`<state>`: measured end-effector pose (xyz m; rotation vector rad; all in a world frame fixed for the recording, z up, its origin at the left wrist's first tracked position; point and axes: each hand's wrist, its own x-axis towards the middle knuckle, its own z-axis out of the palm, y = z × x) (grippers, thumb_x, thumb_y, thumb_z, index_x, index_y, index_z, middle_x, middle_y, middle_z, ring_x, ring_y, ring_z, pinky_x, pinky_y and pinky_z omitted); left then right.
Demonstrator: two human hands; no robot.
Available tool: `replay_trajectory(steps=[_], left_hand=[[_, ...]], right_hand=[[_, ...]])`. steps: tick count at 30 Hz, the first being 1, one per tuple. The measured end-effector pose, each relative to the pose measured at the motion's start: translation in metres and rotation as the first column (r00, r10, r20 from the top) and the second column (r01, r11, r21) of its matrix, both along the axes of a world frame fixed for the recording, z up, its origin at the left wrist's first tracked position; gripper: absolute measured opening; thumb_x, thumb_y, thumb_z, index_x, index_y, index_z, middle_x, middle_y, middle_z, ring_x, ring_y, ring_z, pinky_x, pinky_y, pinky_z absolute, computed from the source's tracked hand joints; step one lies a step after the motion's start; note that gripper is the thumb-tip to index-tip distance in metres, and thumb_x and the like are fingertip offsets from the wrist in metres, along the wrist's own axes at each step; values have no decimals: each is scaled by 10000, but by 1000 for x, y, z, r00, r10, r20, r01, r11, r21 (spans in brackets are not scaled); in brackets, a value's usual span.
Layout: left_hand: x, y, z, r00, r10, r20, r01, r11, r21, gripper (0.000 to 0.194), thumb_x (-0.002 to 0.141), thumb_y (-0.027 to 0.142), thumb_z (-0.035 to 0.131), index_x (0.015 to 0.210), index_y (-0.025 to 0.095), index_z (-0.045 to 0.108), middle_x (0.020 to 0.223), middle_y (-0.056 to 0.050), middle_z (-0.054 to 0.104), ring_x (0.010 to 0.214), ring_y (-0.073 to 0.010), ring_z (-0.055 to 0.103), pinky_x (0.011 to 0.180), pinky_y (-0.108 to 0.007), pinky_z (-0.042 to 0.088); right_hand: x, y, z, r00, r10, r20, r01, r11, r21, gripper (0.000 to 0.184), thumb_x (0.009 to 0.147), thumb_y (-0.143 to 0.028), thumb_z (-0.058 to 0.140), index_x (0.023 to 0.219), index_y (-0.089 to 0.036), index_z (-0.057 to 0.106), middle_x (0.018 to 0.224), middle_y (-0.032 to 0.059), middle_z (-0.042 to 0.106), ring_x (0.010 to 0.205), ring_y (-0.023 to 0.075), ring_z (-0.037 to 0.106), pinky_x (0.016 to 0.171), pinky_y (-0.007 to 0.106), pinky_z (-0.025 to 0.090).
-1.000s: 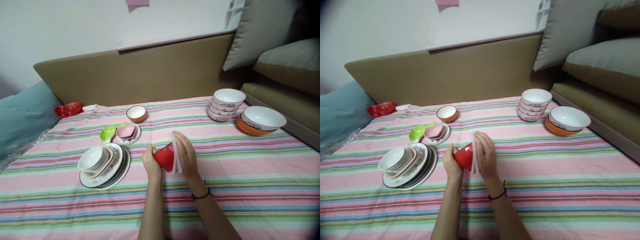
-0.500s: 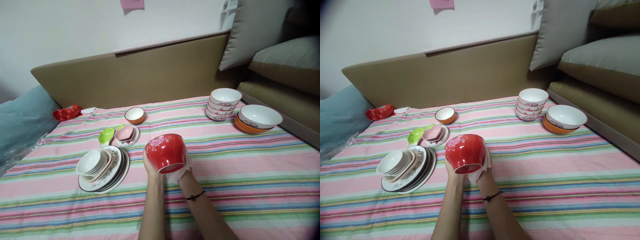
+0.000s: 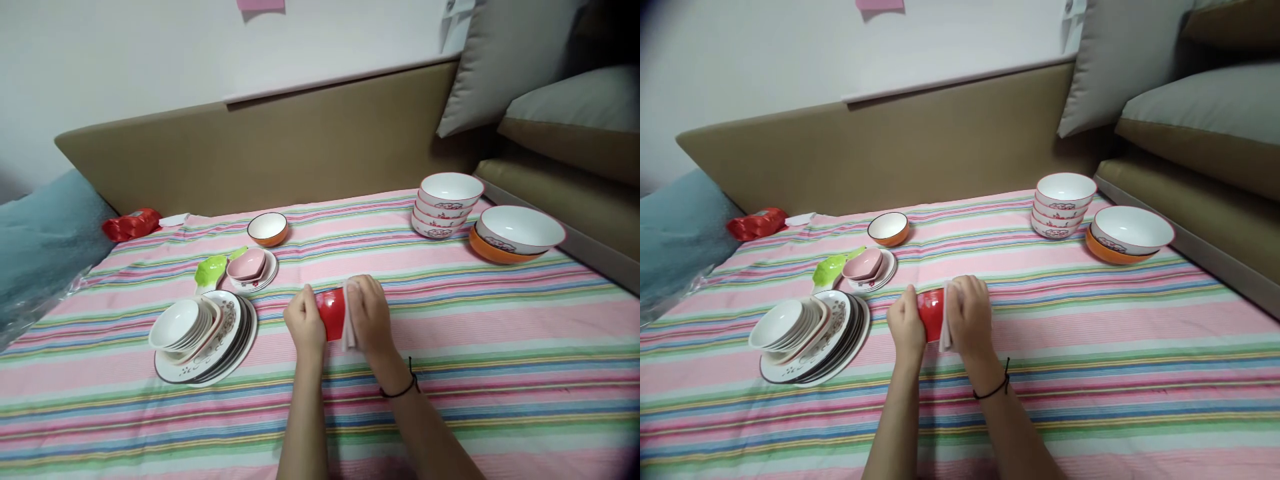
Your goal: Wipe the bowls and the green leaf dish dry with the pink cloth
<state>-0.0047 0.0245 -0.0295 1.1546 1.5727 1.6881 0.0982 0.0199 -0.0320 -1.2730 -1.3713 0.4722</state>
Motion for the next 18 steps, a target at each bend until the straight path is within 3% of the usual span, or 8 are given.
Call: replay_trajectory(steps=[2, 6, 8, 11, 14, 18], left_hand=[[3, -2, -1, 996, -7, -88, 17, 994, 107, 439, 779, 341, 629, 443, 188, 392, 479, 24, 351, 532, -115, 316, 558, -277, 244], [4, -2, -1, 995, 27, -99, -16, 993, 115, 472, 809, 328, 594, 447, 189, 325, 488, 32, 290, 529, -112, 282, 551, -275, 231], [2, -1, 0, 998, 61, -3, -61, 997, 43, 489, 834, 377, 549, 474, 200, 269, 502, 43, 234, 511, -102, 240, 518, -274, 201], [0, 0, 3, 970, 92, 226, -80, 995, -61, 453, 794, 417, 558, 498, 211, 284, 488, 61, 238, 479, -84, 228, 483, -260, 197], [-1, 2, 5, 862, 129, 491, -82, 990, -117, 379, 711, 412, 627, 531, 197, 373, 480, 78, 332, 451, -71, 301, 480, -233, 268], [1, 4, 2, 663, 72, 746, 0, 995, -97, 283, 646, 400, 652, 588, 179, 484, 522, 46, 509, 476, -106, 478, 545, -249, 404]], right_hand=[[-6, -3, 1, 982, -49, 184, 32, 995, 93, 214, 922, -310, 389, 788, -226, 533, 811, 49, 547, 845, 225, 503, 826, 409, 414], [-10, -4, 4, 976, -129, 174, 89, 971, 223, 225, 930, -255, 364, 924, -213, 585, 1074, 103, 546, 1144, 266, 457, 1005, 484, 354], [-6, -2, 8, 980, -104, 167, 60, 967, 248, 264, 934, -238, 341, 965, -215, 602, 1101, 98, 555, 1183, 270, 440, 1042, 506, 312], [4, 4, 12, 992, 76, 100, -96, 973, 210, 290, 944, -245, 329, 987, -219, 615, 992, 68, 615, 1011, 231, 535, 944, 440, 398], [14, 9, 9, 972, 203, -121, -190, 975, 113, 307, 949, -296, 326, 899, -222, 620, 880, 49, 638, 861, 205, 577, 817, 378, 451], [17, 12, -8, 931, 77, -357, -71, 997, 29, 217, 856, -383, 474, 817, -226, 619, 823, 39, 644, 807, 209, 582, 787, 366, 458]])
